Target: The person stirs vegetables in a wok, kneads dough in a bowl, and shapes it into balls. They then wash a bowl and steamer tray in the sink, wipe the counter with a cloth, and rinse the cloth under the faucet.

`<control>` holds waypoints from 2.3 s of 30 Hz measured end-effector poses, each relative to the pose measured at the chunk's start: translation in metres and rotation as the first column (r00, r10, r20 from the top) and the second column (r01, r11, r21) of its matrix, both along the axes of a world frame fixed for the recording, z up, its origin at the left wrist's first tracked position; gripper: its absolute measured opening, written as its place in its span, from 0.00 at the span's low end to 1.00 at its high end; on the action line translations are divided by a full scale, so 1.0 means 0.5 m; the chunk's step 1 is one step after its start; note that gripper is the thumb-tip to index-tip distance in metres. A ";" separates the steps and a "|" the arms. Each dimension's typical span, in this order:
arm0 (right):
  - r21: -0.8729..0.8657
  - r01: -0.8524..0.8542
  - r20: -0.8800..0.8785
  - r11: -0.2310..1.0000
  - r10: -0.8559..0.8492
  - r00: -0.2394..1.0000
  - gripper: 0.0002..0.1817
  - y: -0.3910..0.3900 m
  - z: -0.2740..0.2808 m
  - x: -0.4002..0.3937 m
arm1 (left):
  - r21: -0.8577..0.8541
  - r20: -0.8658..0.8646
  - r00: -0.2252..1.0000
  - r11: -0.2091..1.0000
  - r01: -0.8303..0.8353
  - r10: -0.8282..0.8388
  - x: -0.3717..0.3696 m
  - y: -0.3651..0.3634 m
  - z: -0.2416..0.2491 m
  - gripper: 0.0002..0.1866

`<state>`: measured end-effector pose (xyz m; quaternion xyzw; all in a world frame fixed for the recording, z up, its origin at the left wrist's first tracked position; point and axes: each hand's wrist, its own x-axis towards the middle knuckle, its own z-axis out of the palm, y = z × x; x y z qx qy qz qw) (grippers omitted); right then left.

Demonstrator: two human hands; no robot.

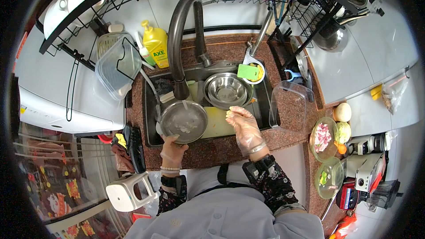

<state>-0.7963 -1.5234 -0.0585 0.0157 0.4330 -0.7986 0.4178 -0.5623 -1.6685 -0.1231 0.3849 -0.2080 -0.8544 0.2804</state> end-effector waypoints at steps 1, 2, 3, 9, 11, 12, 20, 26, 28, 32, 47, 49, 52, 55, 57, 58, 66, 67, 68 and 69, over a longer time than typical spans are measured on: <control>-0.003 -0.001 0.004 1.000 0.001 1.000 0.11 0.002 -0.003 -0.003 | -0.012 0.009 1.000 1.000 0.006 -0.005 0.000 0.000 -0.001 0.21; -0.005 -0.002 0.008 1.000 0.002 1.000 0.11 0.004 -0.006 -0.005 | -0.024 0.017 1.000 1.000 0.012 -0.012 -0.001 0.000 -0.001 0.22; -0.014 -0.011 0.007 1.000 0.011 1.000 0.11 0.006 -0.014 -0.009 | -0.034 0.026 1.000 0.999 0.019 -0.018 -0.003 0.000 -0.001 0.24; 0.002 -0.011 0.041 1.000 0.011 0.999 0.13 0.008 -0.028 -0.015 | 0.032 0.035 0.999 0.999 -0.001 0.000 -0.014 0.001 0.011 0.25; 0.011 -0.005 0.070 1.000 0.005 0.998 0.13 0.008 -0.027 -0.018 | 0.019 0.035 0.999 1.000 0.001 -0.002 -0.015 0.001 0.014 0.26; 0.010 -0.003 0.074 1.000 0.002 0.997 0.13 0.008 -0.028 -0.019 | 0.013 0.036 0.999 1.000 0.003 -0.003 -0.018 0.001 0.018 0.26; -0.003 0.048 0.091 0.999 -0.047 0.995 0.11 0.006 -0.029 -0.019 | -0.013 0.071 0.996 0.998 -0.058 0.059 -0.026 0.009 -0.004 0.17; 0.017 0.139 0.165 0.990 -0.140 0.976 0.12 -0.002 -0.008 -0.016 | 0.082 0.090 0.993 0.993 -0.083 0.076 -0.042 0.012 0.062 0.16; -0.044 0.090 0.121 0.995 -0.084 0.989 0.13 -0.001 -0.004 -0.022 | 0.078 0.093 0.992 0.993 -0.092 0.084 -0.042 0.014 0.062 0.17; -0.086 0.073 0.111 0.994 -0.063 0.992 0.14 0.005 -0.012 -0.034 | 0.068 0.066 0.995 0.995 -0.074 0.070 -0.039 0.012 0.046 0.16; -0.093 -0.079 -0.030 0.993 0.076 0.997 0.16 0.052 -0.114 -0.090 | 0.079 0.117 0.991 0.995 -0.066 0.057 -0.053 0.024 0.068 0.41; -0.259 -0.166 0.008 0.952 0.174 0.985 0.12 0.050 -0.144 -0.105 | 0.076 0.147 0.988 0.996 -0.056 0.044 -0.055 0.016 0.061 0.43; -0.177 -0.057 0.093 0.983 0.075 0.993 0.09 0.030 -0.138 -0.102 | 0.079 0.110 0.992 0.994 -0.071 0.062 -0.049 0.015 0.060 0.43; -0.177 -0.083 0.137 0.981 0.108 0.985 0.07 0.044 -0.130 -0.095 | -0.068 0.119 0.993 0.998 -0.019 0.027 -0.039 0.028 0.028 0.41; -0.275 -0.148 0.138 0.950 0.191 0.972 0.06 0.042 -0.119 -0.104 | -0.097 0.067 0.998 0.995 0.004 0.003 -0.042 0.035 0.030 0.42; -0.376 -0.197 0.123 0.905 0.260 0.958 0.06 0.033 -0.119 -0.107 | -0.055 0.012 1.000 0.998 -0.012 0.013 -0.040 0.029 0.039 0.44; 0.312 -0.131 -0.099 0.941 0.170 0.981 0.15 -0.132 -0.011 -0.131 | -0.067 -0.052 0.997 0.996 -0.059 0.055 -0.055 0.045 0.060 0.35; 0.352 -0.132 -0.210 0.927 0.216 0.954 0.18 -0.153 -0.005 -0.140 | -0.093 -0.057 0.998 0.995 -0.036 0.031 -0.055 0.048 0.047 0.34; 0.433 -0.006 -0.638 0.901 0.311 0.704 0.20 -0.167 -0.044 -0.179 | -0.117 -0.059 0.998 0.993 -0.022 0.015 -0.052 0.053 0.024 0.33; 0.435 0.130 -0.881 0.891 0.391 0.267 0.21 -0.186 -0.116 -0.228 | -0.140 -0.056 0.998 0.990 -0.018 0.010 -0.051 0.063 0.002 0.32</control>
